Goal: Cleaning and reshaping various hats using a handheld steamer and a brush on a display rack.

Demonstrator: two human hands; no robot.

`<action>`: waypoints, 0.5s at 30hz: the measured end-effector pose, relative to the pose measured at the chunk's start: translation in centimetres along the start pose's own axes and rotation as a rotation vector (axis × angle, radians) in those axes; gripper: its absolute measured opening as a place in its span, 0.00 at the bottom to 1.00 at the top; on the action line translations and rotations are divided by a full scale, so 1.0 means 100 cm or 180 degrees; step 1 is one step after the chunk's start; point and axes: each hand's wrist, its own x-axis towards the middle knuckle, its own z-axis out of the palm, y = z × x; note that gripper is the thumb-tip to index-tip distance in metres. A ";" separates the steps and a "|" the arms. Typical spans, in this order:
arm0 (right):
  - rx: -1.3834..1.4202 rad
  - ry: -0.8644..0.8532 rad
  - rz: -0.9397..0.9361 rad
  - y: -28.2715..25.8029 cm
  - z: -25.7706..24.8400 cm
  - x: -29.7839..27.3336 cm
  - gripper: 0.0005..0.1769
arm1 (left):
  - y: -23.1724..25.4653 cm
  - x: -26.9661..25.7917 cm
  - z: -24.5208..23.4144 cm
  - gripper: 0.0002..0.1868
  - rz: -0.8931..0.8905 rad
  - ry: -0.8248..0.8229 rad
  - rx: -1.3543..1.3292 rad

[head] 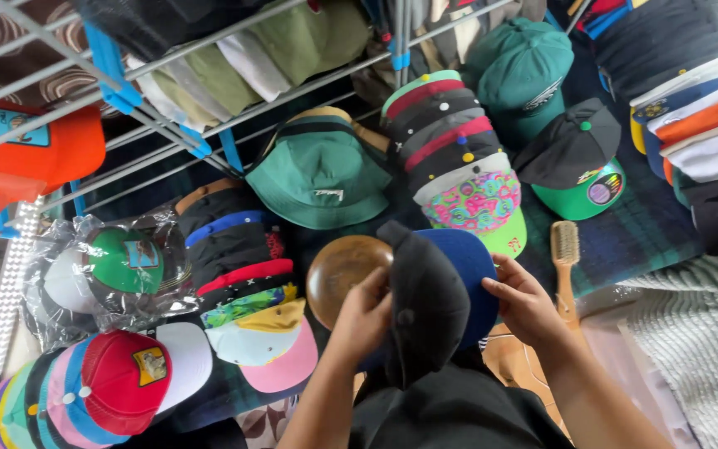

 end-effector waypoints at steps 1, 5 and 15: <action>-0.0010 0.0015 0.0007 0.011 0.002 -0.002 0.20 | 0.014 -0.002 -0.019 0.10 -0.0009 -0.0011 -0.0014; -0.0248 0.0511 0.0019 0.052 0.022 -0.026 0.19 | 0.003 0.007 -0.104 0.20 0.0106 0.0736 0.0865; -0.1099 0.1629 0.1470 0.064 0.117 -0.062 0.24 | -0.039 0.064 -0.129 0.14 0.0291 0.0350 0.0973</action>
